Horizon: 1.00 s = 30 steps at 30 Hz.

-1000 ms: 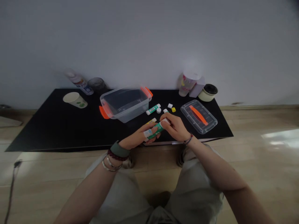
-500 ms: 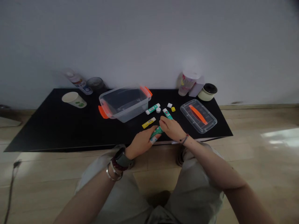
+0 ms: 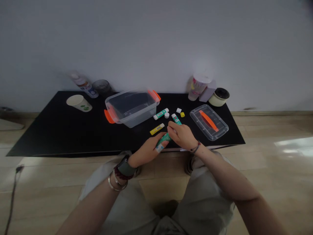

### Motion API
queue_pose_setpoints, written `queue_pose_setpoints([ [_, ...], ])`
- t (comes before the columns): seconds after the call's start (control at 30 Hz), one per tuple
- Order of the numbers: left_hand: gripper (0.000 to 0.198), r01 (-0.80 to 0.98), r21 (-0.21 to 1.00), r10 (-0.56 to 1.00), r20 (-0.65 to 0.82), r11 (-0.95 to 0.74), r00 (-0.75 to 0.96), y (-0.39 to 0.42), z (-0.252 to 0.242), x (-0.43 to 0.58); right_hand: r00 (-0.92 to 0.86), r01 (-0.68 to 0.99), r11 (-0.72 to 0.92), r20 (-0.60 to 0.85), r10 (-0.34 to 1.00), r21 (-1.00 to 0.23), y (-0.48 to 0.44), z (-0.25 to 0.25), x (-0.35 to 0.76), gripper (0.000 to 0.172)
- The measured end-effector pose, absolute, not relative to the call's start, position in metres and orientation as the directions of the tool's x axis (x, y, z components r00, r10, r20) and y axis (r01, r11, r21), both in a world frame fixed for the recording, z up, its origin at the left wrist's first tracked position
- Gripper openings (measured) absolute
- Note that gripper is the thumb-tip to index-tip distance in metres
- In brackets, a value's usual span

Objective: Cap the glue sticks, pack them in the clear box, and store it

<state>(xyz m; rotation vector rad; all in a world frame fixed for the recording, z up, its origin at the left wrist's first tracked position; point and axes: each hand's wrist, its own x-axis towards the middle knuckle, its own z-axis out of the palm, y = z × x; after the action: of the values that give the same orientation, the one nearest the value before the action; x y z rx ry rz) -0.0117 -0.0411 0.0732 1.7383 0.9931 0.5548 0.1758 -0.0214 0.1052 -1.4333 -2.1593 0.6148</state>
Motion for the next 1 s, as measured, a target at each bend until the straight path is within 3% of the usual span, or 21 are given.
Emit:
queue_pose_setpoints([
  [0.13,0.041,0.563,0.78,0.889,-0.018,-0.273,0.457,-0.039,0.07,-0.01,-0.266,0.727,0.221,0.031,0.964,-0.65,-0.018,0.101,0.174,0.023],
  [0.23,0.042,0.438,0.882,0.86,-0.082,-0.173,0.504,-0.038,0.073,-0.01,-0.312,0.632,0.232,0.031,0.95,-0.739,-0.018,0.1,0.177,0.03],
  [0.37,0.049,0.117,0.984,0.75,-0.178,0.134,0.636,-0.04,0.078,-0.012,-0.389,0.522,0.339,0.134,0.911,-0.783,-0.02,0.104,0.182,0.028],
  [0.43,0.048,0.093,0.986,0.728,-0.167,0.142,0.664,-0.041,0.078,-0.014,-0.407,0.518,0.374,0.163,0.899,-0.769,-0.022,0.106,0.182,0.026],
  [0.5,0.046,0.183,0.983,0.746,-0.145,0.032,0.65,-0.042,0.077,-0.015,-0.389,0.569,0.37,0.156,0.908,-0.734,-0.023,0.106,0.18,0.026],
  [0.6,0.04,0.459,0.863,0.819,-0.099,-0.212,0.565,-0.042,0.075,-0.015,-0.324,0.681,0.298,0.09,0.942,-0.669,-0.022,0.104,0.176,0.025],
  [0.7,0.041,0.699,0.608,0.865,-0.037,-0.377,0.5,-0.041,0.073,-0.014,-0.283,0.74,0.225,0.009,0.959,-0.634,-0.019,0.1,0.173,0.026],
  [0.83,0.041,0.827,0.317,0.882,0.089,-0.465,0.462,-0.036,0.078,-0.02,-0.262,0.732,0.233,0.052,0.964,-0.64,-0.017,0.097,0.177,0.028],
  [0.9,0.039,0.85,0.287,0.896,0.205,-0.441,0.395,-0.031,0.085,-0.029,-0.243,0.725,0.254,0.107,0.964,-0.64,-0.018,0.098,0.18,0.03],
  [1.0,0.039,0.878,0.345,0.897,0.404,-0.333,0.181,-0.018,0.105,-0.052,-0.235,0.733,0.276,0.15,0.96,-0.622,-0.02,0.1,0.184,0.032],
])
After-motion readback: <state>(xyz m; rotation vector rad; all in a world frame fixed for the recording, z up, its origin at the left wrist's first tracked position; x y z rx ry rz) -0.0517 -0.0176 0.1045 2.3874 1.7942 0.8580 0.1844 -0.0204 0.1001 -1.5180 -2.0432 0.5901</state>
